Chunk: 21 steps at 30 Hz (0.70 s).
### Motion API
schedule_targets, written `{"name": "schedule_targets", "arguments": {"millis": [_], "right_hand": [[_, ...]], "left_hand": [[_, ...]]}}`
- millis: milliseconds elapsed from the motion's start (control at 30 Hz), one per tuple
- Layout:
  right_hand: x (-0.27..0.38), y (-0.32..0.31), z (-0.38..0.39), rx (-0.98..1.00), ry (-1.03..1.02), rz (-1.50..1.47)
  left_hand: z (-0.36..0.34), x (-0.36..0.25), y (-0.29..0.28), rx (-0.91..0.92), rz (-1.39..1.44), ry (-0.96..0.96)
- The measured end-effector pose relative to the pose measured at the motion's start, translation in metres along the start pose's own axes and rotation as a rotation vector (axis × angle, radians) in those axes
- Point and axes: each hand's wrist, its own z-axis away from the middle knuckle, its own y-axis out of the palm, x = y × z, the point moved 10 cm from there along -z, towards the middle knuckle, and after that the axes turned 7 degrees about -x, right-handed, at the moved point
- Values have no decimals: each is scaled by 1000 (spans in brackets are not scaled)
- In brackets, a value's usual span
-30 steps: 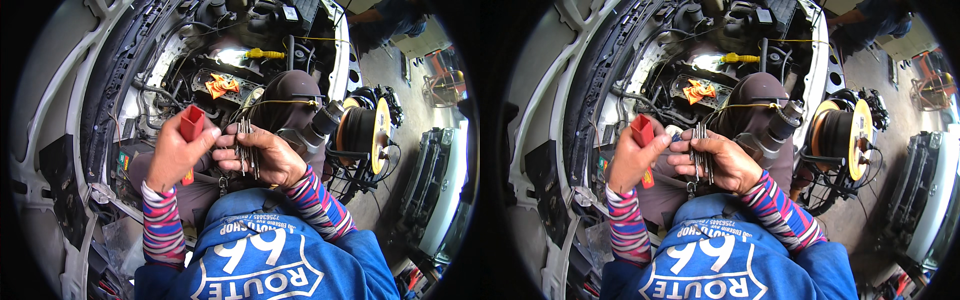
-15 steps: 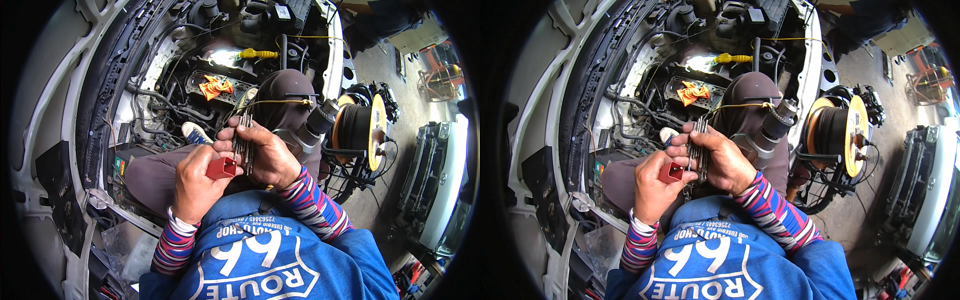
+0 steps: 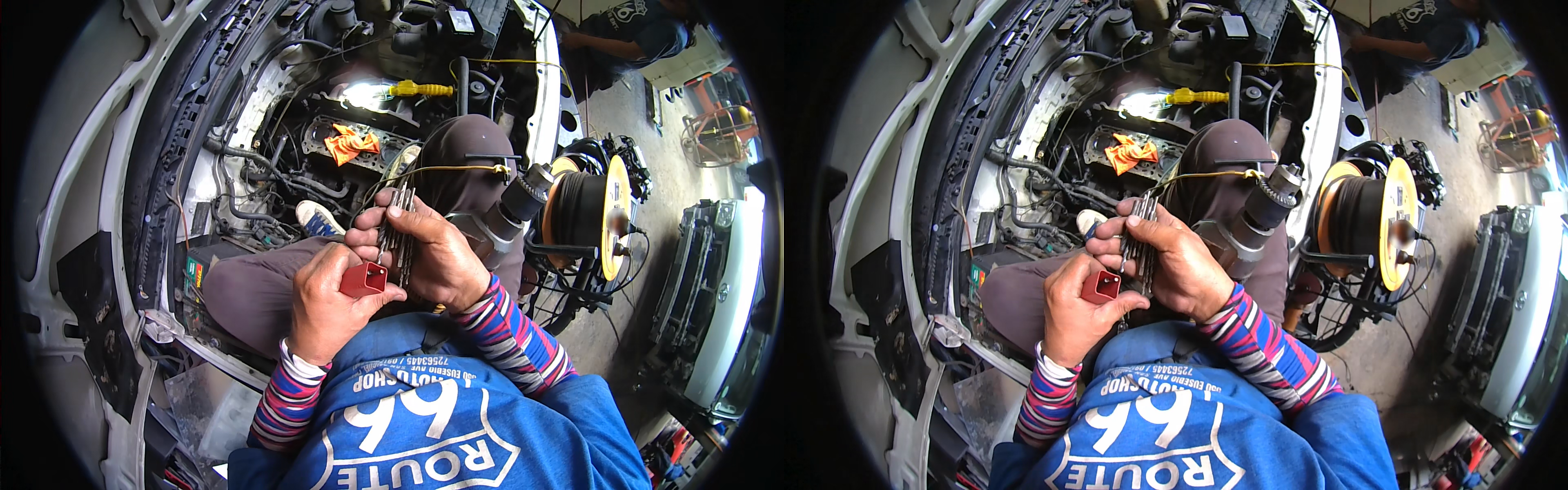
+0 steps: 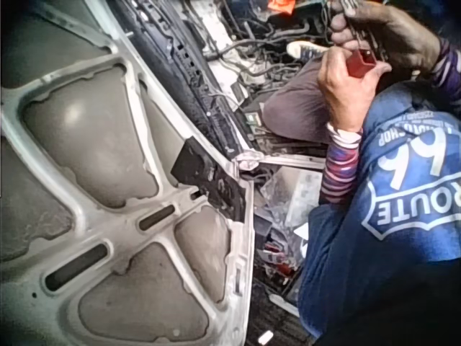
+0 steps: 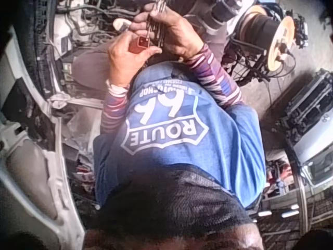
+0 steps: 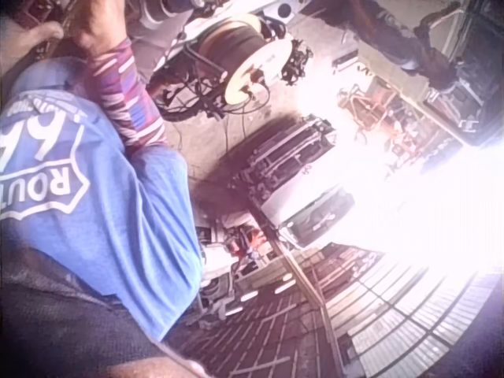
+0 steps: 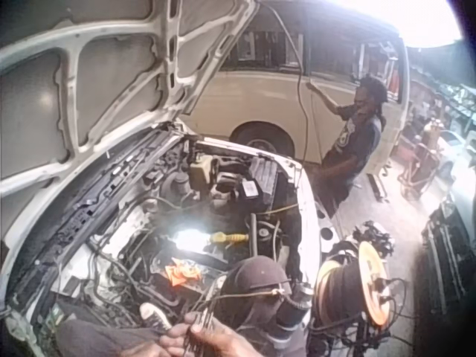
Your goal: The person works inside the engine bay of a white car, handling small metal pins and a red plastic case. They use a hammer to tap a pin into a drill chuck, then place the drill into the engine compartment. The person continues to manipulate pins and tools while another worker stands nearby.
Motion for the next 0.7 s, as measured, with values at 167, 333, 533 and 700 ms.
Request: {"name": "schedule_targets", "arguments": {"millis": [167, 333, 533, 700], "right_hand": [[2, -2, -1, -29, -19, -21], [2, -1, -1, 1, -64, 47], [-3, -3, -1, 34, -82, 72], [-5, -10, -2, 9, 2, -117]], "left_hand": [[0, 11, 6, -98, -4, -54], [3, 21, 11, -125, -9, -120], [11, 44, 17, -101, 67, -250], [13, 49, 20, -99, 163, -273]]}}
